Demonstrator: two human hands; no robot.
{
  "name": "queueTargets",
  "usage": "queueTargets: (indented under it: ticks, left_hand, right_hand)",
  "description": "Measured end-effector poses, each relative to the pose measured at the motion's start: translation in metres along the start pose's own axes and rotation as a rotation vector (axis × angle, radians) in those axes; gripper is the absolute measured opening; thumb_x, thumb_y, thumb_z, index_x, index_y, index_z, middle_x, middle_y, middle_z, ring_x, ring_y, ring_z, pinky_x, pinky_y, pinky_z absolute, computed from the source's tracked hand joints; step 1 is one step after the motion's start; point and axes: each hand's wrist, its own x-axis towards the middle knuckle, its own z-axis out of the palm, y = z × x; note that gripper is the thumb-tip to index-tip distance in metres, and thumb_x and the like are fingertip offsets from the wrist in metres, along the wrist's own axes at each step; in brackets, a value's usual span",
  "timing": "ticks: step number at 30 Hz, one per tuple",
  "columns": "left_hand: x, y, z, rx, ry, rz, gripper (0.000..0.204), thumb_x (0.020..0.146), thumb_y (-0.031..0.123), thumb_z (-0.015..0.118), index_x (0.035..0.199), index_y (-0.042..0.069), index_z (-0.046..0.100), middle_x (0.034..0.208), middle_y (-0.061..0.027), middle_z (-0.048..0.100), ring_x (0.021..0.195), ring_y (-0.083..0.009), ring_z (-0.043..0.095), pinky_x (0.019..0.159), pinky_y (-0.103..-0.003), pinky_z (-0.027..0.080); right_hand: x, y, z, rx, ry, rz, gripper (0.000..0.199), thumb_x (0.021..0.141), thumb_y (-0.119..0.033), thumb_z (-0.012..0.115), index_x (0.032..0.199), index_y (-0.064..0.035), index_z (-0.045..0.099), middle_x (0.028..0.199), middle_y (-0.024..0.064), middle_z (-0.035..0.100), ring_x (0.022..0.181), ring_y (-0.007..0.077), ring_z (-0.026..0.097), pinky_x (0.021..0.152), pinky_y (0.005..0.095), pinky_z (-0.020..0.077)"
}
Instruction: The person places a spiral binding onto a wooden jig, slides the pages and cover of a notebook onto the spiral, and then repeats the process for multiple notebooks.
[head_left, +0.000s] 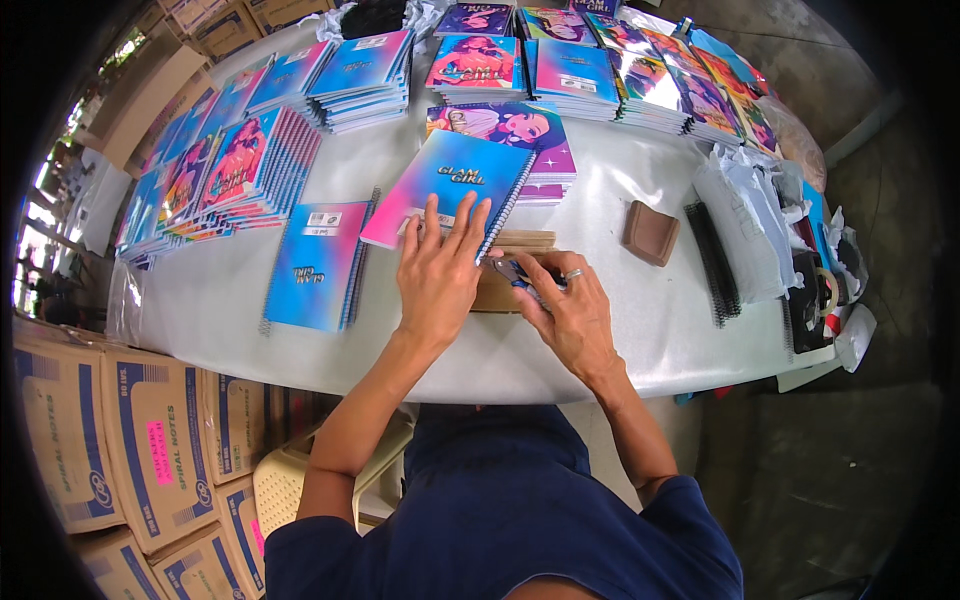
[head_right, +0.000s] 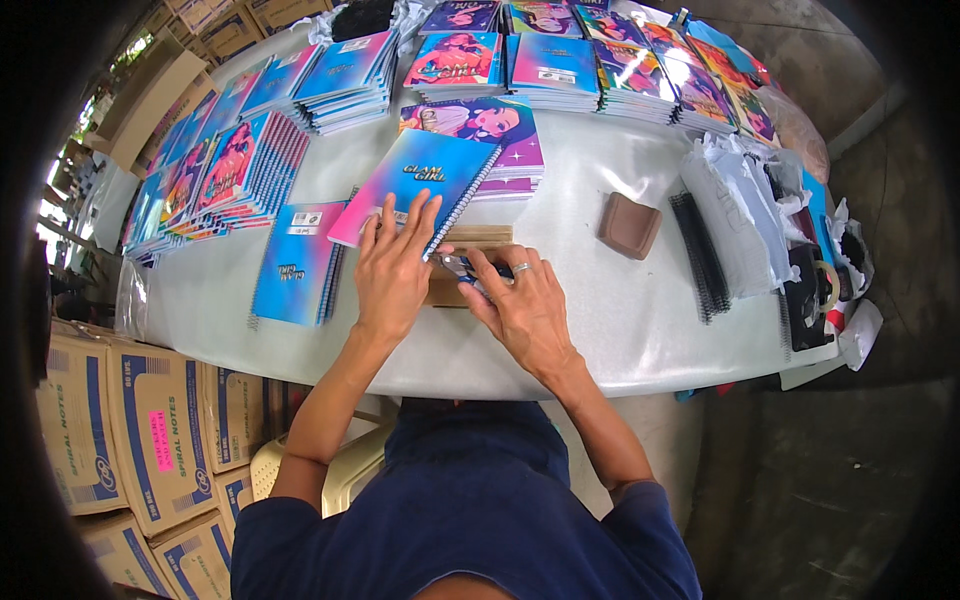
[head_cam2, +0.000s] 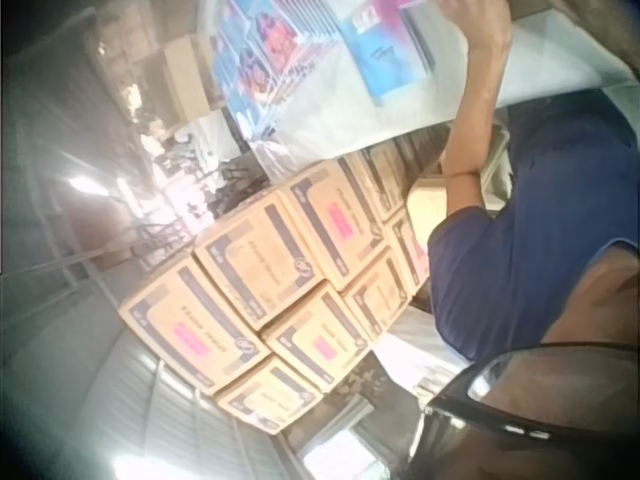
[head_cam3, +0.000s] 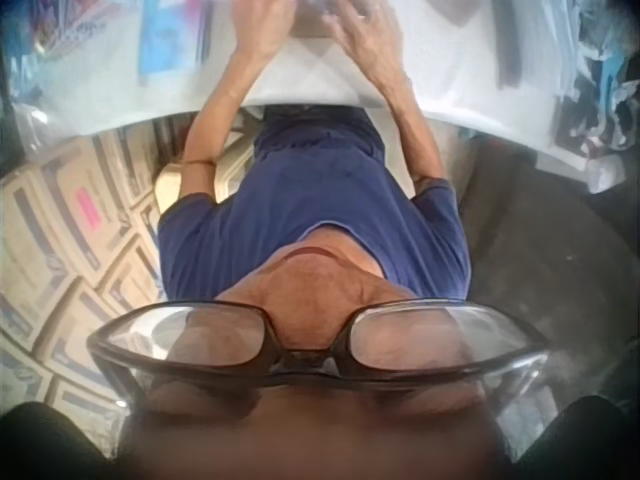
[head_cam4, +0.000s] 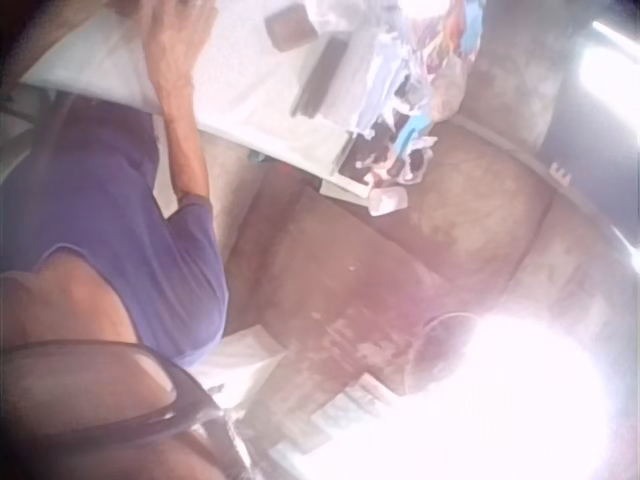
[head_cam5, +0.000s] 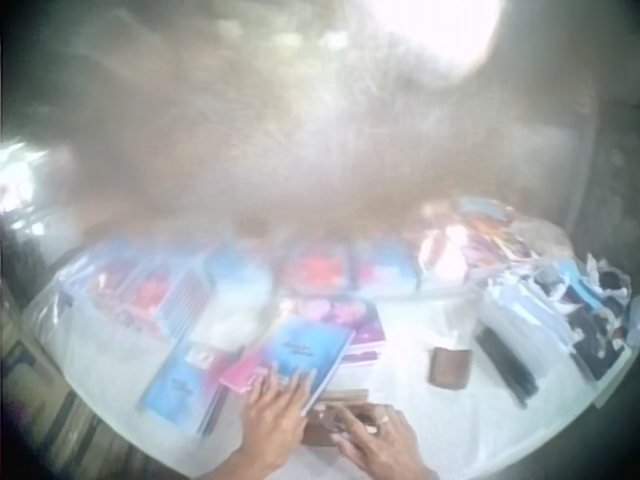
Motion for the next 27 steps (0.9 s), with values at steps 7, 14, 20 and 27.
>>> queueTargets:
  ticks: [7, 14, 20, 27]
  left_hand:
    - [0.011, -0.016, -0.018, -0.03, 0.099, 0.005, 0.059, 0.077, 0.011, 0.072, 0.133, 0.011, 0.053, 0.134, -0.006, 0.056, 0.114, -0.0332, 0.058, 0.096, -0.05, 0.043]
    - [0.023, -0.103, -0.103, -0.293, 0.381, -0.148, 0.057, 0.081, 0.009, 0.067, 0.136, 0.013, 0.051, 0.136, -0.0068, 0.054, 0.124, -0.0289, 0.052, 0.102, -0.046, 0.04]
    - [-0.091, -0.154, -0.077, 0.059, -0.243, -0.161, 0.064, 0.079, 0.018, 0.07, 0.139, 0.014, 0.047, 0.145, -0.0056, 0.044, 0.136, -0.0343, 0.036, 0.11, -0.048, 0.028]
    - [-0.106, -0.159, -0.066, -0.086, -0.637, -0.273, 0.071, 0.077, 0.03, 0.073, 0.141, 0.018, 0.043, 0.155, -0.0063, 0.027, 0.141, -0.0439, 0.018, 0.11, -0.06, 0.018]
  right_hand:
    - [0.03, -0.006, -0.033, 0.418, -0.275, 0.221, 0.024, 0.095, -0.019, 0.056, 0.107, 0.0007, 0.064, 0.087, 0.0165, 0.058, 0.07, 0.0301, 0.056, 0.064, 0.0376, 0.0459]
    - [0.014, 0.076, -0.027, -0.131, 0.083, 0.34, 0.021, 0.093, -0.014, 0.058, 0.109, -0.0005, 0.062, 0.094, 0.0167, 0.057, 0.079, 0.0288, 0.057, 0.069, 0.0372, 0.0456]
    - [-0.016, 0.126, -0.007, -0.386, 0.047, 0.016, 0.023, 0.089, -0.016, 0.064, 0.108, -0.004, 0.064, 0.101, 0.0151, 0.058, 0.097, 0.0291, 0.056, 0.082, 0.0391, 0.0431]
    - [0.105, 0.157, 0.02, 0.147, 0.214, 0.402, 0.037, 0.085, -0.028, 0.071, 0.103, 0.0041, 0.064, 0.089, 0.015, 0.065, 0.079, 0.0233, 0.063, 0.069, 0.0336, 0.0499]
